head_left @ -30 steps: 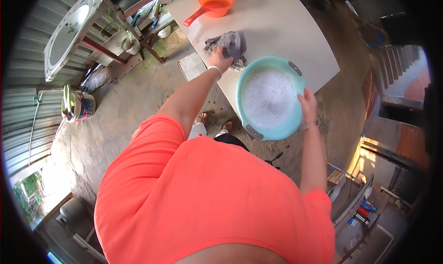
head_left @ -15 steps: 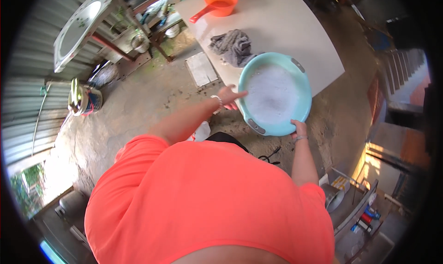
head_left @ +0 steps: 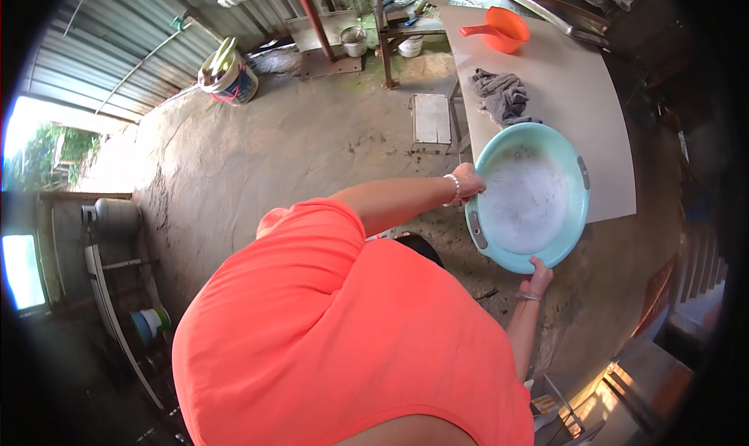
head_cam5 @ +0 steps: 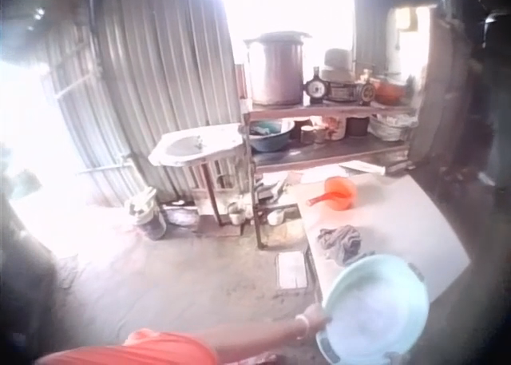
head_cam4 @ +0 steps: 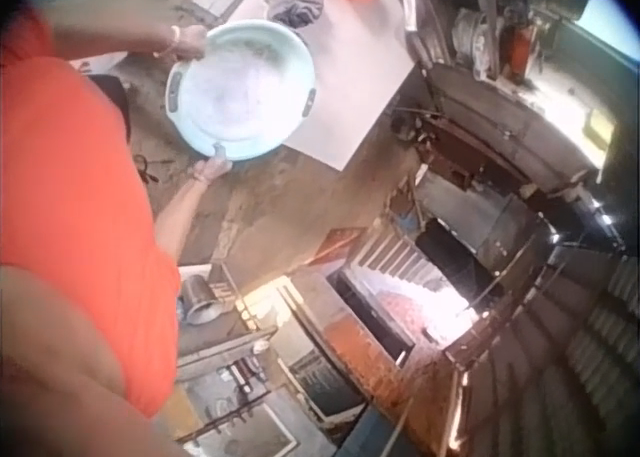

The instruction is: The person washes clothes in a basin with soapy water, scrubbing a garment by hand before rinsing it under an outdoor tap and wringing it out.

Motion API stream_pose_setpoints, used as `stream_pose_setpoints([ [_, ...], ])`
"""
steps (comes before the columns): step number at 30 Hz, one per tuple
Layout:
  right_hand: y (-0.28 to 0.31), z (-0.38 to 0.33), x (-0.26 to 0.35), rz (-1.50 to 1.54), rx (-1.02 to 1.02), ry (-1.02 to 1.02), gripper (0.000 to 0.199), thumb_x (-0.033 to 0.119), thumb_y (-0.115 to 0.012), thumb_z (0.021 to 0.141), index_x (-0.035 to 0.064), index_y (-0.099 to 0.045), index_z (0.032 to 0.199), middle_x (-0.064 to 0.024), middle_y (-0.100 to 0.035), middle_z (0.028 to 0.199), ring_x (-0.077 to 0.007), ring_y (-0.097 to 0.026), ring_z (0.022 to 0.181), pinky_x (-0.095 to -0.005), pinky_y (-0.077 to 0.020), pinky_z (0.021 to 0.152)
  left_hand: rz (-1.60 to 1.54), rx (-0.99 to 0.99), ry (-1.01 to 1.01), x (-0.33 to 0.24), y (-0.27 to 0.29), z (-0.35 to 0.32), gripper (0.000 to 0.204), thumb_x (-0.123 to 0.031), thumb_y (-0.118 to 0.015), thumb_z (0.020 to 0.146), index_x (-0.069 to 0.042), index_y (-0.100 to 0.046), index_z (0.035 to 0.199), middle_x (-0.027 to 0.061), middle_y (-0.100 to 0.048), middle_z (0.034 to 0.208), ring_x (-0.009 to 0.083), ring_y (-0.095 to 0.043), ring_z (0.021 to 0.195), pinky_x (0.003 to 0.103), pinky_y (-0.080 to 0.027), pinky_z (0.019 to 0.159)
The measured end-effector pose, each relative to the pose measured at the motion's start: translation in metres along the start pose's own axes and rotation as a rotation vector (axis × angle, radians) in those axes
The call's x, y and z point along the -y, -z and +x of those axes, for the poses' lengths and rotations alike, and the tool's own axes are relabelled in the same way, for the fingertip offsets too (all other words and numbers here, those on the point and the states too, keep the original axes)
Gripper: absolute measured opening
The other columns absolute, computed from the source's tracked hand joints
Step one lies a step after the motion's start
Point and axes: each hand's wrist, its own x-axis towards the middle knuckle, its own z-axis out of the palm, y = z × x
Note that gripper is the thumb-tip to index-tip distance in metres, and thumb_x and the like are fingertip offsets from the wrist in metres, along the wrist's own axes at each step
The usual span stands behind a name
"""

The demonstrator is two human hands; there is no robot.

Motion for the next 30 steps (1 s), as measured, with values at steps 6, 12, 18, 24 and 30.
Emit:
stream_pose_setpoints([
  [6, -0.022, -0.059, 0.040, -0.155, 0.104, 0.119, 0.037, -0.004, -0.051, 0.063, -0.0085, -0.047, 0.099, -0.0097, -0.052, 0.091, -0.0203, -0.052, 0.078, -0.0296, -0.0428, 0.068, -0.141, -0.028, 0.024, 0.015, 0.031, -0.067, 0.016, -0.008, -0.061, 0.060, 0.005, -0.052, 0.057, 0.0095, -0.049, 0.049, 0.0170, -0.047, 0.038, 0.029, -0.037, 0.033],
  [12, -0.067, -0.087, 0.025, -0.238, 0.251, 0.154, 0.041, -0.001, -0.054, 0.059, -0.0088, -0.049, 0.098, -0.0093, -0.055, 0.091, -0.0185, -0.052, 0.080, -0.0277, -0.0398, 0.074, -0.154, -0.128, 0.068, 0.047, 0.089, -0.099, 0.016, -0.011, -0.061, 0.060, 0.004, -0.055, 0.062, 0.0085, -0.051, 0.051, 0.0164, -0.049, 0.039, 0.027, -0.040, 0.035],
  [18, -0.173, -0.108, -0.009, -0.217, 0.260, 0.088, 0.030, 0.000, -0.056, 0.058, -0.0053, -0.052, 0.088, -0.0053, -0.054, 0.077, -0.0153, -0.050, 0.067, -0.0256, -0.0403, 0.060, -0.178, -0.186, -0.003, 0.052, 0.200, -0.122, 0.018, -0.011, -0.060, 0.060, 0.006, -0.054, 0.061, 0.0100, -0.051, 0.051, 0.0167, -0.048, 0.039, 0.027, -0.038, 0.035],
  [24, -0.287, -0.132, -0.019, -0.281, 0.331, -0.079, 0.027, 0.004, -0.059, 0.063, -0.0030, -0.051, 0.087, -0.0067, -0.054, 0.079, -0.0178, -0.053, 0.067, -0.0278, -0.0439, 0.057, -0.184, -0.289, -0.072, 0.048, 0.308, -0.141, 0.018, -0.010, -0.060, 0.058, 0.007, -0.053, 0.057, 0.0107, -0.051, 0.050, 0.0162, -0.047, 0.037, 0.026, -0.037, 0.034],
  [30, -0.390, -0.120, -0.048, -0.145, 0.375, -0.206, 0.034, 0.007, -0.059, 0.067, -0.0035, -0.050, 0.097, -0.0102, -0.054, 0.091, -0.0227, -0.052, 0.083, -0.0332, -0.0417, 0.074, -0.182, -0.347, -0.071, 0.064, 0.407, -0.149, 0.017, -0.010, -0.058, 0.057, 0.006, -0.054, 0.054, 0.0108, -0.052, 0.049, 0.0165, -0.048, 0.038, 0.027, -0.037, 0.034],
])
